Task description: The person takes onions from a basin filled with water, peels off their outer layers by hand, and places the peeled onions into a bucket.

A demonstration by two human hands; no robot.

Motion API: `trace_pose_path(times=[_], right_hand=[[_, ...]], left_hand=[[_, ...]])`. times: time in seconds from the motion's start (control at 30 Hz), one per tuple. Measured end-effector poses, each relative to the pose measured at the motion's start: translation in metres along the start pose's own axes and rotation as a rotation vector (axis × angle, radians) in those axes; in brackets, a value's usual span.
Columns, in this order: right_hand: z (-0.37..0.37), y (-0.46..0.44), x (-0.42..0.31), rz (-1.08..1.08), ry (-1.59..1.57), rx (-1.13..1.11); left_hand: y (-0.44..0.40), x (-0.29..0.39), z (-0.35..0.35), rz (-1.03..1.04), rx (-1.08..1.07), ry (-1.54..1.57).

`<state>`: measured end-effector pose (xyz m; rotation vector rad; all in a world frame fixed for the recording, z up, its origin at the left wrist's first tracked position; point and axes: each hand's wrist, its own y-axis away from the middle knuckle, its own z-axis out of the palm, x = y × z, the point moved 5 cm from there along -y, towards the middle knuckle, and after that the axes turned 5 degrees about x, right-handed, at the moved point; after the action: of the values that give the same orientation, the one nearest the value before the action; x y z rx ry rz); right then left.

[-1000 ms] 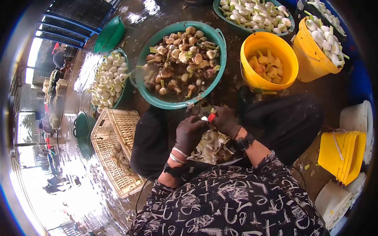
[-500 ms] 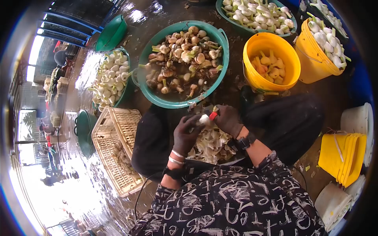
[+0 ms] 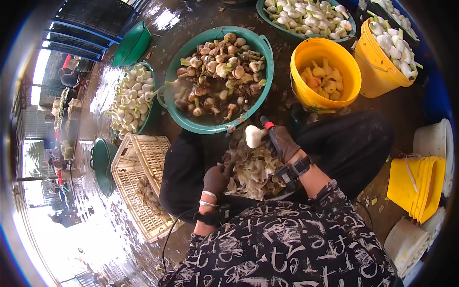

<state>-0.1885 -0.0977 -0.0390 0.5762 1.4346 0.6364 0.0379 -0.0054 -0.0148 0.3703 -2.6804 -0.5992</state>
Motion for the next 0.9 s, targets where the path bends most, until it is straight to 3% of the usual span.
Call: trace_pose_path(times=[0.07, 0.1, 0.13, 0.17, 0.2, 0.23, 0.27, 0.33, 0.37, 0.5, 0.53, 0.57, 0.63, 0.67, 0.73, 0.77, 0.8, 0.83, 0.87, 0.9], right_hand=[[0.013, -0.003, 0.023, 0.196, -0.374, -0.247], [0.016, -0.005, 0.026, 0.194, -0.369, -0.250], [0.025, -0.004, 0.032, 0.308, -0.491, -0.399], [0.032, -0.001, 0.036, 0.423, -0.611, -0.547], [0.034, 0.003, 0.034, 0.418, -0.607, -0.546], [0.034, 0.006, 0.029, 0.279, -0.463, -0.469], [0.032, 0.007, 0.024, 0.139, -0.319, -0.392], [0.024, -0.009, 0.034, 0.049, -0.080, -0.257], [0.020, -0.016, 0.038, -0.014, 0.045, -0.216], [0.001, -0.023, 0.012, -0.166, 0.226, -0.076], [-0.006, -0.018, -0.018, -0.590, 0.295, -0.305], [-0.015, -0.005, -0.041, -0.245, -0.459, -0.251], [-0.020, 0.029, -0.112, -0.209, -1.048, -0.066], [-0.027, 0.023, -0.110, -0.212, -1.048, -0.055], [-0.040, 0.006, -0.101, -0.332, -0.688, -0.157], [-0.039, -0.008, -0.083, -0.260, -0.497, -0.042], [-0.032, -0.013, -0.066, -0.251, -0.498, -0.042], [-0.020, -0.014, -0.049, -0.271, -0.323, -0.033], [-0.009, -0.015, -0.037, -0.293, -0.150, -0.029], [0.002, -0.015, -0.030, -0.288, -0.154, -0.038]], left_hand=[[-0.010, 0.001, 0.008, 0.012, 0.059, 0.115], [-0.015, 0.012, 0.006, 0.082, 0.128, 0.437], [-0.020, 0.019, 0.001, 0.156, 0.196, 0.757], [-0.027, 0.023, -0.001, 0.159, 0.198, 0.759], [-0.036, 0.027, -0.003, 0.110, 0.160, 0.924], [-0.046, 0.031, -0.003, 0.060, 0.119, 1.088], [-0.058, 0.032, -0.007, 0.065, 0.123, 1.091], [-0.091, 0.020, -0.019, 0.067, 0.423, 0.556], [-0.110, 0.016, -0.021, 0.054, 0.468, 0.347], [-0.180, 0.023, -0.018, -0.032, 0.377, 0.041], [-0.199, 0.025, -0.008, -0.035, 0.239, 0.009], [-0.216, 0.026, 0.002, -0.039, 0.102, -0.025], [-0.247, 0.020, 0.027, -0.050, 0.042, -0.023], [-0.255, 0.020, 0.038, -0.067, -0.014, -0.021], [-0.238, 0.034, 0.025, -0.051, 0.059, -0.037], [-0.226, 0.044, 0.014, 0.125, 0.148, 0.137], [-0.206, 0.055, -0.002, 0.296, 0.235, 0.310], [-0.179, 0.068, -0.022, 0.311, 0.259, 0.394], [-0.155, 0.077, -0.038, 0.300, 0.257, 0.389], [-0.132, 0.087, -0.047, 0.310, 0.098, 0.522]])
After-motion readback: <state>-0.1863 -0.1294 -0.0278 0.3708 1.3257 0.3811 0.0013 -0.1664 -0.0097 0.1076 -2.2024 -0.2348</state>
